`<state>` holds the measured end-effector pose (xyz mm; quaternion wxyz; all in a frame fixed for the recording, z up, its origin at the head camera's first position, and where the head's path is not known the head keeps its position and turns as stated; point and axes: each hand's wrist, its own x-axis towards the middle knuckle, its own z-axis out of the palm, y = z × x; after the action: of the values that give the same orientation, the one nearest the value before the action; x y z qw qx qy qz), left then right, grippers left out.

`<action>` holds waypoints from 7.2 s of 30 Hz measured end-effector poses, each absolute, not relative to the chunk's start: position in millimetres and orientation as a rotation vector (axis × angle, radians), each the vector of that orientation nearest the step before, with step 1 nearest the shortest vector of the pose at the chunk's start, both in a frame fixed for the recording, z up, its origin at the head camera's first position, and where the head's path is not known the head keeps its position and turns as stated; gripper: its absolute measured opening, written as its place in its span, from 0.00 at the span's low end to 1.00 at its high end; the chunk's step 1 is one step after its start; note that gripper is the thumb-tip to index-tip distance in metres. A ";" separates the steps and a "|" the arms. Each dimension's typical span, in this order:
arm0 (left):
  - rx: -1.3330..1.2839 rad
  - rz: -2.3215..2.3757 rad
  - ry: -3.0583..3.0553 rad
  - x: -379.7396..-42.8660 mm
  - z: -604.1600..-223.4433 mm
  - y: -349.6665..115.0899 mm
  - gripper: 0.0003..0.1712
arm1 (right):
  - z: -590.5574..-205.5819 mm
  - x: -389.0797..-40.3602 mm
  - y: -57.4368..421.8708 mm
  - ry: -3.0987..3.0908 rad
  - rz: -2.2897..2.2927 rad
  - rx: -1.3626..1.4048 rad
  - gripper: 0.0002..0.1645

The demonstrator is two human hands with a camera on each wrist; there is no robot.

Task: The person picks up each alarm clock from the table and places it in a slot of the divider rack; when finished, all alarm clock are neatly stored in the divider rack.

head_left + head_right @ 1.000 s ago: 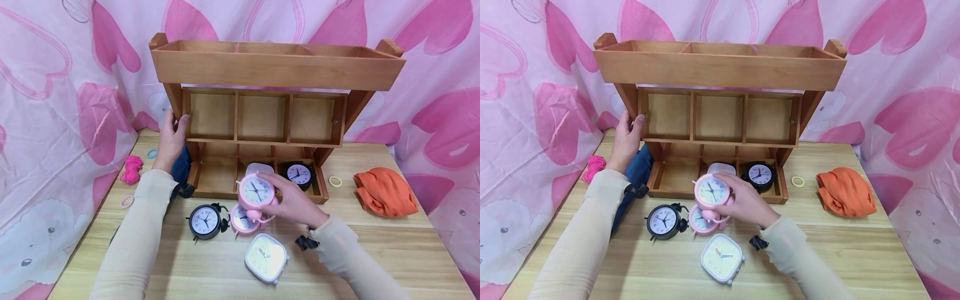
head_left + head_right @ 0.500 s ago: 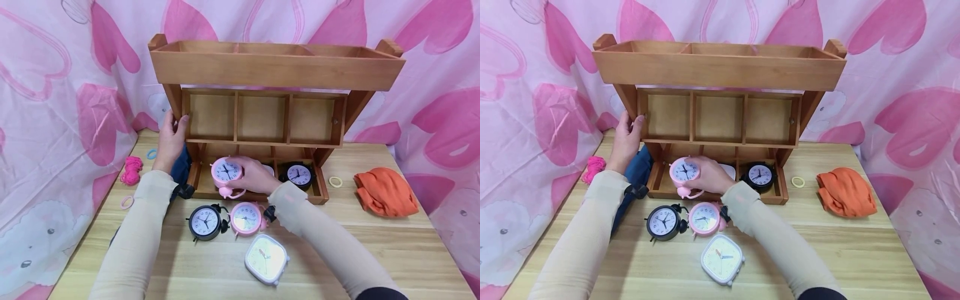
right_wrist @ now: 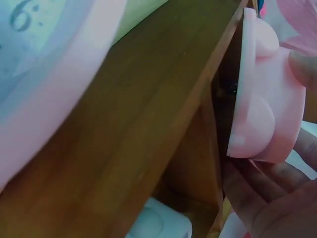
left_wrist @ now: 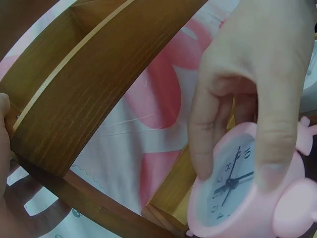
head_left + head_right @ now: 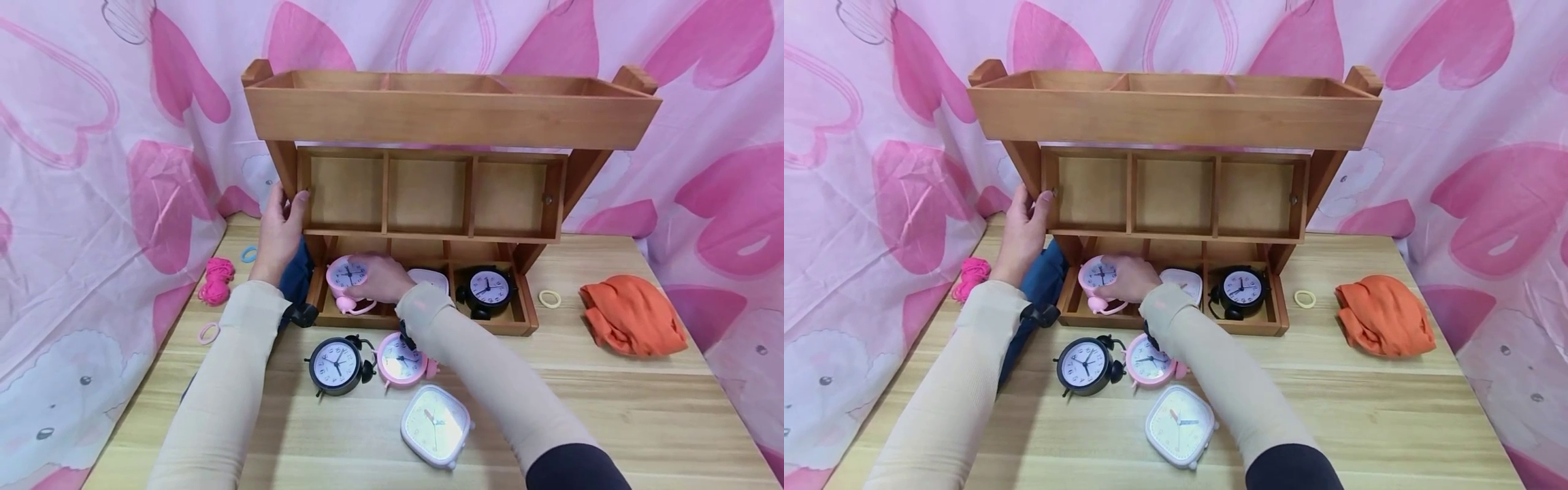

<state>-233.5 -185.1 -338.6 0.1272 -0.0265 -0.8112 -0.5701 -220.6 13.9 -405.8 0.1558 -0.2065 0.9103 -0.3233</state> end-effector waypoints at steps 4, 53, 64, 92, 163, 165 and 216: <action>-0.070 -1.661 -2.374 -224.5 -326.7 -179.8 0.32 | -409.0 -223.0 8.0 2.657 -0.843 -0.593 0.43; -0.077 -1.638 -2.363 -240.7 -349.6 -188.1 0.35 | -424.0 -61.0 171.8 2.771 -0.907 -0.946 0.56; -0.083 -1.633 -2.362 -240.5 -348.3 -188.0 0.34 | -451.8 -18.7 170.5 2.714 -0.845 -0.893 0.68; -0.089 -1.631 -2.351 -240.9 -349.5 -187.4 0.33 | -427.4 -11.9 175.0 2.810 -0.938 -0.839 0.73; -0.093 -1.634 -2.339 -239.7 -349.6 -187.1 0.34 | -376.6 -84.4 165.9 3.163 -1.179 -0.698 0.57; -0.086 -1.635 -2.343 -239.9 -348.9 -187.0 0.34 | -391.2 -78.9 161.1 3.077 -1.183 -0.663 0.57; -0.053 -1.588 -2.386 -238.7 -349.6 -186.9 0.36 | -335.2 -107.1 124.0 3.088 -1.274 -0.925 0.60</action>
<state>-238.7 -186.9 -349.6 0.1371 -0.0183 -0.8245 -0.5487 -107.1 124.0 -335.2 -0.1617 -0.2633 0.8792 -0.3627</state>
